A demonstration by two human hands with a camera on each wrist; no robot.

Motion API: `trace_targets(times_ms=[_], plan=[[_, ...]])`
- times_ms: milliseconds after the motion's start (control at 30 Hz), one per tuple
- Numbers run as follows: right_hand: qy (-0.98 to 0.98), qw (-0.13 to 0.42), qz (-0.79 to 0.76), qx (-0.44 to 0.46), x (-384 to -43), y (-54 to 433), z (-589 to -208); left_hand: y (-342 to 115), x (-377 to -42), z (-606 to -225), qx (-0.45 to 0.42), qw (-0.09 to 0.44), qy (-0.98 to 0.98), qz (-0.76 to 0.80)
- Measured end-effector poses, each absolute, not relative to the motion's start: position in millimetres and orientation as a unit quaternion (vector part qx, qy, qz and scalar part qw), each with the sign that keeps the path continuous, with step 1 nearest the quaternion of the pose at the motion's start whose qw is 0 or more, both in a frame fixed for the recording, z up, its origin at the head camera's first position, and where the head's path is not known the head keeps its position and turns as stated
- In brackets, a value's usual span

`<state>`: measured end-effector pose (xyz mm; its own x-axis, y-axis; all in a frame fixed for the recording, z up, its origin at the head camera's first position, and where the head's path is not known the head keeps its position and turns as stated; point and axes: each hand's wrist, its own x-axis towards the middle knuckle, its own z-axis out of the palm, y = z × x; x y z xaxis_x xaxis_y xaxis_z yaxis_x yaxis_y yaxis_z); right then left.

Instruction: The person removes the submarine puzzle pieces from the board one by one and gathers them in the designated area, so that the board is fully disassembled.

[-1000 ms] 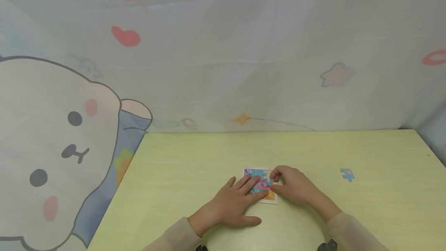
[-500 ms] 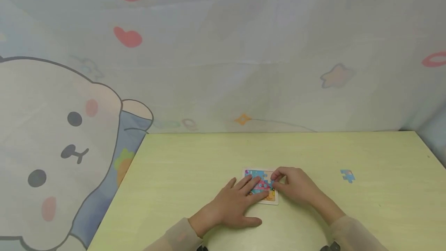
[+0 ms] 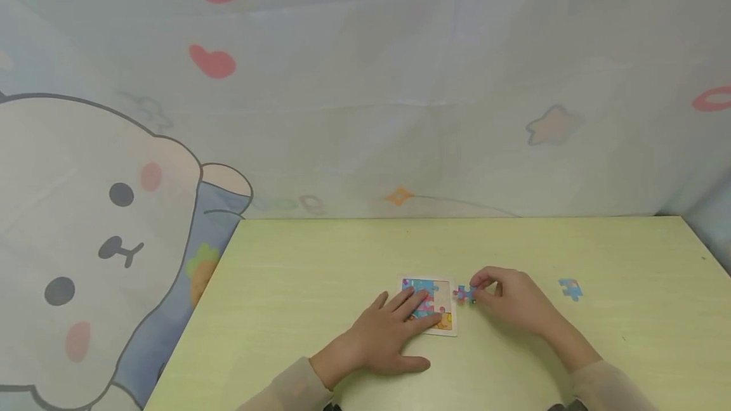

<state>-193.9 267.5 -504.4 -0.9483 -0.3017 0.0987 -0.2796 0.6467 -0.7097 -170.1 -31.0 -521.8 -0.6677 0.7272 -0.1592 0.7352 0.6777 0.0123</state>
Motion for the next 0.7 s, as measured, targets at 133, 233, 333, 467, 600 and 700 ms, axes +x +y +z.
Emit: trace_targets(times_ms=[133,233,333,467,600,700], plan=[[0.908,0.005,-0.39,-0.151,-189,286,-501,-32,-170,-523,0.401,0.07,0.913,-0.031],[0.912,0.004,-0.387,-0.136,-184,302,-498,-31,-170,-525,0.402,0.066,0.913,-0.033],[0.916,0.001,-0.382,-0.124,-179,318,-496,-31,-170,-526,0.402,0.065,0.913,-0.032],[0.92,-0.008,-0.372,-0.119,-172,341,-496,-30,-170,-526,0.401,0.066,0.913,-0.028],[0.923,-0.014,-0.366,-0.115,-167,364,-500,-30,-170,-525,0.399,0.066,0.914,-0.026],[0.927,-0.014,-0.36,-0.109,-162,378,-503,-30,-169,-523,0.397,0.068,0.915,-0.024]])
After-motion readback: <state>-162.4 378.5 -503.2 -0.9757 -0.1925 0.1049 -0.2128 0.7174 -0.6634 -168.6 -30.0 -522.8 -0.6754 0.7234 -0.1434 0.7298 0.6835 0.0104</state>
